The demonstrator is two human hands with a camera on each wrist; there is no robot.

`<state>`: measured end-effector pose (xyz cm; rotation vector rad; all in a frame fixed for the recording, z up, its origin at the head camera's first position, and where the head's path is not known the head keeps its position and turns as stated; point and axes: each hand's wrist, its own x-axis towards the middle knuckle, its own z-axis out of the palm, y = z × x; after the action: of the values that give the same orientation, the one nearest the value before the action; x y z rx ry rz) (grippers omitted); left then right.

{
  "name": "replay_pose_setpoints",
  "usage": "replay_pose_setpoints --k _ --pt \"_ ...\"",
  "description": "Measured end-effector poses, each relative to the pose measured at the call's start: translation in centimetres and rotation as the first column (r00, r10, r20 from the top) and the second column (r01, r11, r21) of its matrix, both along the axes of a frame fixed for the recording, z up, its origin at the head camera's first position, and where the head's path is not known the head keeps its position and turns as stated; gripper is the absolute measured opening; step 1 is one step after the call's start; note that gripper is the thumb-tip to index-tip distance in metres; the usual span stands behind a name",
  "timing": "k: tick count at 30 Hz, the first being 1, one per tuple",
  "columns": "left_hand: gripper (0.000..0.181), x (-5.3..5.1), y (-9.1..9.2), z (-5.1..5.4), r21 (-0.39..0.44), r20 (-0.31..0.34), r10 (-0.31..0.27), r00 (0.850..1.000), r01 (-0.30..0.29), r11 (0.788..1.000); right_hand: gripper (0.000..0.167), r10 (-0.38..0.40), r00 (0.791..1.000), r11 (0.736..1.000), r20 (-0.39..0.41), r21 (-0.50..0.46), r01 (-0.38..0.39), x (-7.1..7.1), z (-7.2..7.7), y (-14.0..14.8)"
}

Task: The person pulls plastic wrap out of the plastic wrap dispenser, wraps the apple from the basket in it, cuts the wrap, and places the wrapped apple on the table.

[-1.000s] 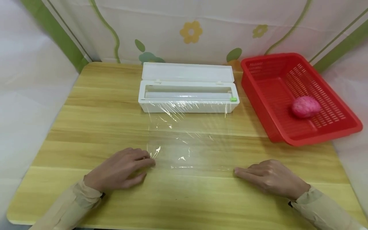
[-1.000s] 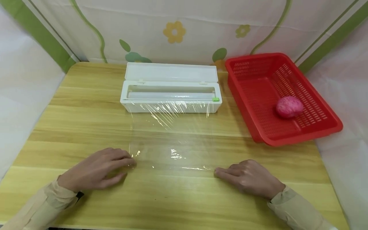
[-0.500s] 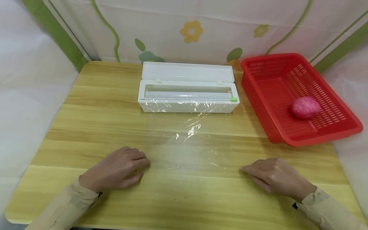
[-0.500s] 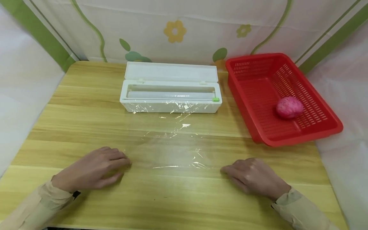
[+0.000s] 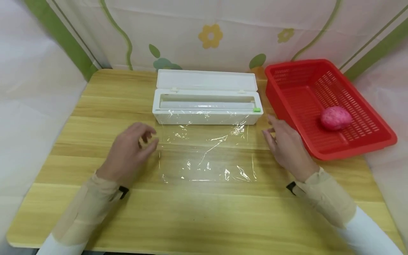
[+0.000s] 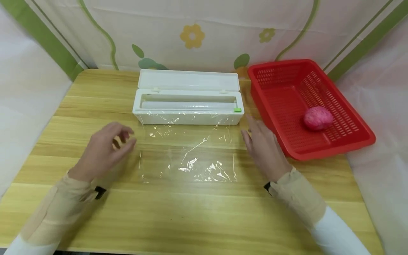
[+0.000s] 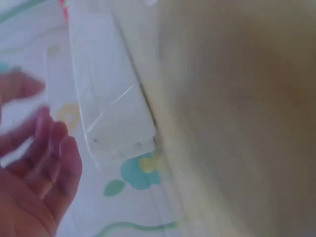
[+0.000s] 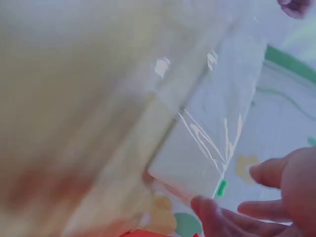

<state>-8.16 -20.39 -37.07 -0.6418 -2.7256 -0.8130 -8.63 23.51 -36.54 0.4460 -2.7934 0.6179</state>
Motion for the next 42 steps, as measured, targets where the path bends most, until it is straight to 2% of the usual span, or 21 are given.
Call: replay_pose_setpoints --k 2,5,7,13,17,27,31,34,37,39,41,42 --pt "0.021 -2.0 0.4 0.1 0.105 0.065 0.085 0.994 -0.091 0.99 0.047 -0.023 1.0 0.999 -0.016 -0.028 0.023 -1.6 -0.1 -0.3" --pt "0.028 -4.6 0.8 -0.1 0.191 0.102 0.126 0.987 -0.144 0.971 0.039 -0.049 0.999 0.996 -0.013 -0.082 0.048 -3.4 -0.5 -0.6" --pt "0.03 -5.5 0.8 -0.3 0.216 0.118 0.147 0.982 -0.17 0.961 0.037 -0.062 0.998 0.992 -0.012 -0.113 0.06 -4.1 -0.8 -0.8" --pt "0.027 -6.9 0.3 -0.4 0.235 0.144 0.226 0.963 -0.256 0.938 0.028 -0.091 0.995 0.984 -0.049 -0.159 0.082 -5.4 -1.5 -1.3" --pt "0.026 -8.1 0.2 -0.6 0.251 0.13 0.257 0.957 -0.283 0.926 0.026 -0.098 0.993 0.982 -0.07 -0.169 0.085 -6.5 -1.6 -1.5" --pt "0.027 -10.9 0.6 -1.0 0.288 0.134 0.279 0.951 -0.307 0.907 0.026 -0.124 0.992 0.987 -0.021 -0.104 0.121 -9.8 -0.8 -1.9" --pt "0.027 -11.5 0.3 -1.2 0.326 0.155 0.285 0.946 -0.321 0.889 0.025 -0.125 0.992 0.987 -0.001 -0.097 0.125 -10.9 -0.7 -2.2" --pt "0.032 -11.6 0.1 -1.4 0.354 0.182 0.273 0.945 -0.322 0.878 0.026 -0.133 0.991 0.986 0.029 -0.095 0.135 -11.2 -0.5 -2.4" --pt "0.037 -11.2 -0.4 -1.4 0.355 0.189 0.244 0.951 -0.298 0.886 0.028 -0.134 0.987 0.988 0.086 -0.067 0.14 -10.4 0.6 -2.4" --pt "0.032 -10.5 -0.9 -1.5 0.303 0.198 0.201 0.959 -0.255 0.918 0.031 -0.125 0.984 0.99 0.125 -0.05 0.133 -9.2 1.9 -2.2" --pt "0.025 -9.7 -1.4 -1.6 0.21 0.222 0.121 0.967 -0.168 0.963 0.032 -0.121 0.982 0.992 0.144 -0.027 0.126 -7.8 3.7 -1.7" --pt "0.022 -9.4 -1.5 -1.6 0.162 0.251 0.07 0.965 -0.113 0.98 0.032 -0.126 0.981 0.991 0.144 -0.018 0.13 -7.1 4.7 -1.3"
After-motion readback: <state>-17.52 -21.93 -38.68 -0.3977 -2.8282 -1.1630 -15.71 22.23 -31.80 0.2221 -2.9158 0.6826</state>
